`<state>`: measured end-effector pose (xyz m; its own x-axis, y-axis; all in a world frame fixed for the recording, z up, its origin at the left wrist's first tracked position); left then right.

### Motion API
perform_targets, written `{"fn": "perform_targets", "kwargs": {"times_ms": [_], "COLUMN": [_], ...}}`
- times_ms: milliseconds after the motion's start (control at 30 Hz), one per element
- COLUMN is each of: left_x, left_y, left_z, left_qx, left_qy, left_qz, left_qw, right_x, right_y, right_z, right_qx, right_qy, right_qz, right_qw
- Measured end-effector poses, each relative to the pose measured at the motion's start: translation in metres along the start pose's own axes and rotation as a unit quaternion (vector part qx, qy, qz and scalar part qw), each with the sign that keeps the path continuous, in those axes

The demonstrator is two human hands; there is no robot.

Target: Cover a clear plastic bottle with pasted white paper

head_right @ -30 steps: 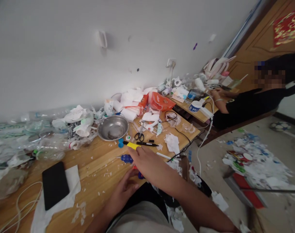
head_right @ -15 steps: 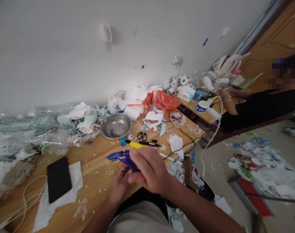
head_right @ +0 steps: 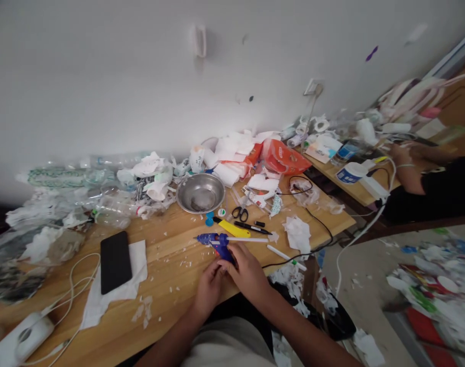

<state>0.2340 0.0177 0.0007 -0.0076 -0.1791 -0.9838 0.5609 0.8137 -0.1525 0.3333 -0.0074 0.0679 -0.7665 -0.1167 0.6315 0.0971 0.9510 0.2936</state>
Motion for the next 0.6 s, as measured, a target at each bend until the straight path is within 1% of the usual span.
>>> {"fn": "perform_targets", "kwargs": {"times_ms": [133, 167, 233, 300, 433, 500, 600], "left_x": [-0.008, -0.008, -0.007, -0.005, -0.001, -0.001, -0.004], "left_y": [-0.007, -0.013, -0.028, -0.049, -0.093, -0.11, -0.129], "left_z": [-0.011, -0.017, -0.035, -0.062, -0.129, -0.161, -0.2], "left_qx": [0.017, 0.022, 0.022, -0.004, -0.093, -0.137, -0.193], "left_qy": [0.081, 0.102, 0.143, 0.182, 0.258, 0.293, 0.337], "left_qz": [0.028, 0.03, 0.024, 0.01, -0.008, -0.01, -0.003], "left_qw": [0.996, 0.994, 0.989, 0.983, 0.962, 0.946, 0.922], "right_x": [0.0, -0.001, -0.005, -0.012, -0.027, -0.032, -0.034], "right_y": [0.006, 0.009, 0.014, 0.02, 0.03, 0.033, 0.035], "right_z": [0.017, 0.021, 0.029, 0.037, 0.048, 0.049, 0.048], "right_qx": [0.014, 0.017, 0.024, 0.033, 0.049, 0.052, 0.053], "right_qy": [-0.008, -0.01, -0.013, -0.015, -0.02, -0.021, -0.021], "right_qz": [0.0, -0.004, -0.013, -0.018, -0.021, -0.023, -0.027], "right_qw": [1.0, 1.0, 1.0, 0.999, 0.998, 0.998, 0.998]}}
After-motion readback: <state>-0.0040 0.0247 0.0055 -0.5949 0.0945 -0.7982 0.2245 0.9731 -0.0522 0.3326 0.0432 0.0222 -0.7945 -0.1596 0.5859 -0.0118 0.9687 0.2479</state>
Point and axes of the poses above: each hand's wrist, its own y-axis towards the middle knuckle, its own z-axis out of the palm, x = y × z, the point moved 10 cm from there along y, towards the middle knuckle, and after that the axes turned 5 degrees about -z, right-handed, at the moved point
